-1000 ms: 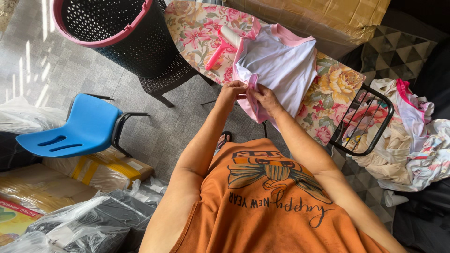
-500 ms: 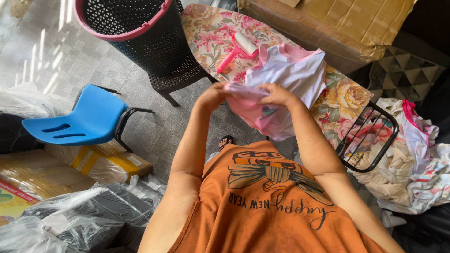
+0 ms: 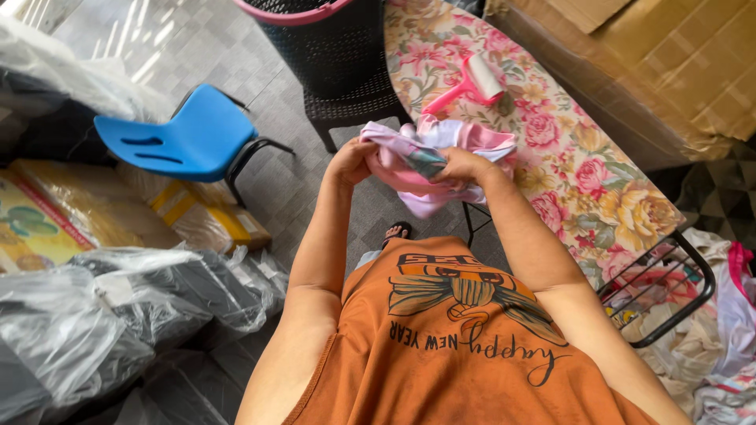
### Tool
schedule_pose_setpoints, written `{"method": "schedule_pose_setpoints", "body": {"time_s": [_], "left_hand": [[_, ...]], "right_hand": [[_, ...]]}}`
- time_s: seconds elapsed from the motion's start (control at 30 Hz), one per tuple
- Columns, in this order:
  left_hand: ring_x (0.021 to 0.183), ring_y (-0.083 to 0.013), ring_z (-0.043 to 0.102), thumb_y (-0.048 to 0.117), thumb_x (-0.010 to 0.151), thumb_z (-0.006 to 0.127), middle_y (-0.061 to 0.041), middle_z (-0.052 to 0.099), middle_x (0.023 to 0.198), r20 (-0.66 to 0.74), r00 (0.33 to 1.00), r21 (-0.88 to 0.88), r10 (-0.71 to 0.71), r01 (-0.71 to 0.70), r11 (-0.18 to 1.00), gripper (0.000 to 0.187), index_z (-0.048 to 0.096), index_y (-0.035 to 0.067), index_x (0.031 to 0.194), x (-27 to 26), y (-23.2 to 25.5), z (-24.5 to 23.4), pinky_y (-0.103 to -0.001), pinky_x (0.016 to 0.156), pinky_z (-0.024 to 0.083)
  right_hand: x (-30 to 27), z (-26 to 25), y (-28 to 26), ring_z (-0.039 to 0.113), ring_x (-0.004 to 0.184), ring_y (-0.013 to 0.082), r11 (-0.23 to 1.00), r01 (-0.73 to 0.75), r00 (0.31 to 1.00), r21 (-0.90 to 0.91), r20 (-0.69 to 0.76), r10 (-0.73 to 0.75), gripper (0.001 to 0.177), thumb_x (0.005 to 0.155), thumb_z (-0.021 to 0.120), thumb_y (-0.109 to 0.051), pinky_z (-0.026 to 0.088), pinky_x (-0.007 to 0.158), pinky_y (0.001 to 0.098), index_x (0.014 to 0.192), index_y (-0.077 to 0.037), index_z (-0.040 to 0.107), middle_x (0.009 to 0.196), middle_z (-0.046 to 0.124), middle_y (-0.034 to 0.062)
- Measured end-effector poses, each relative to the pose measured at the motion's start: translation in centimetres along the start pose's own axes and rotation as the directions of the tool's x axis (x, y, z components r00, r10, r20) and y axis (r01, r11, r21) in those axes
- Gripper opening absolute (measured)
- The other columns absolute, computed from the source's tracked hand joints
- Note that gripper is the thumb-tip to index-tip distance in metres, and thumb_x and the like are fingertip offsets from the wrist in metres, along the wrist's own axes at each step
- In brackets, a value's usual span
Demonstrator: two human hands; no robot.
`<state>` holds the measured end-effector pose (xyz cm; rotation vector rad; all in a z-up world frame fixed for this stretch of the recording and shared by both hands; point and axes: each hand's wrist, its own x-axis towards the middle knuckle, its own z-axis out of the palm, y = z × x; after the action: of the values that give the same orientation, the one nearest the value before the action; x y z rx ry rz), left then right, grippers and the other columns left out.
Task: The person uses a lint roller to clean several pieces of children's clothing, including a white shirt, pink shorts, and a Barbie-themed top. They roll the tool over the fabric on an ironing board, flip the items to treat both sides, and place the cleaned garments into a pink laundry basket.
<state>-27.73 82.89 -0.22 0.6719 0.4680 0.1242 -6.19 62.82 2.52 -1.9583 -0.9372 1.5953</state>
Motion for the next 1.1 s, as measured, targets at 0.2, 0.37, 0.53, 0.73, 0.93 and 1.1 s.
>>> {"method": "schedule_pose_setpoints", "body": {"time_s": [0.2,0.37,0.53,0.73,0.93,1.1], "left_hand": [[0.097,-0.026,0.069,0.019,0.087,0.081,-0.014,0.072,0.107,-0.295,0.942,0.895,-0.161,0.331,0.299,0.034,0.07,0.007,0.117,-2.4,0.8,0.5,-0.04,0.092,0.056],[0.092,-0.0246,0.075,0.005,0.081,0.077,-0.016,0.076,0.102,-0.075,0.997,0.181,0.007,0.007,0.983,0.031,0.073,-0.005,0.11,-2.6,-0.1,-4.6,-0.04,0.085,0.065],[0.08,-0.021,0.071,0.008,0.085,0.079,-0.014,0.075,0.093,-0.31,0.951,0.296,-0.009,0.106,0.949,0.031,0.071,-0.005,0.113,-2.1,-0.6,-5.3,-0.033,0.069,0.061],[0.084,-0.02,0.075,0.023,0.083,0.082,-0.007,0.078,0.095,-0.424,0.896,0.683,0.13,0.222,0.696,0.038,0.074,0.01,0.118,-4.6,0.8,-2.2,-0.035,0.076,0.064],[0.102,-0.0385,0.066,0.022,0.059,0.086,-0.02,0.071,0.116,0.082,0.609,0.99,0.789,0.04,-0.133,0.061,0.072,0.008,0.116,-5.5,1.3,-2.2,-0.05,0.083,0.055],[0.106,-0.0291,0.071,0.026,0.097,0.075,-0.016,0.074,0.111,0.01,0.941,0.194,0.339,-0.334,0.922,0.036,0.064,0.0,0.118,-5.6,0.1,-2.2,-0.046,0.099,0.056]], "right_hand": [[3.0,0.6,-1.3,0.073,0.101,0.0291,0.367,0.111,0.975,0.924,-0.03,-0.219,0.038,0.087,0.072,-0.006,0.063,0.09,0.0418,0.123,0.004,0.064,0.109,0.076,0.0159],[1.6,2.2,-5.0,0.07,0.107,0.023,0.977,0.183,0.949,0.111,0.241,-0.205,0.043,0.081,0.079,-0.003,0.054,0.099,0.0357,0.123,-0.006,0.069,0.114,0.076,0.0092],[2.9,4.2,-4.2,0.068,0.108,0.0206,0.833,0.101,0.898,0.543,0.311,-0.311,0.043,0.089,0.075,-0.015,0.054,0.098,0.0379,0.13,-0.006,0.064,0.117,0.074,0.0083],[2.8,5.1,-5.0,0.065,0.119,0.027,0.316,-0.015,0.808,0.949,0.198,-0.555,0.053,0.103,0.072,-0.033,0.051,0.108,0.0437,0.141,0.002,0.057,0.128,0.068,0.0163],[0.0,6.0,-8.4,0.064,0.128,0.0274,0.192,-0.065,0.781,0.979,0.17,-0.601,0.07,0.096,0.071,-0.032,0.051,0.112,0.0413,0.153,-0.001,0.045,0.141,0.06,0.0169],[0.8,5.3,-8.1,0.066,0.12,0.0254,0.226,-0.06,0.747,0.972,0.194,-0.636,0.066,0.102,0.07,-0.028,0.054,0.105,0.0383,0.159,-0.01,0.042,0.138,0.061,0.0143]]}}
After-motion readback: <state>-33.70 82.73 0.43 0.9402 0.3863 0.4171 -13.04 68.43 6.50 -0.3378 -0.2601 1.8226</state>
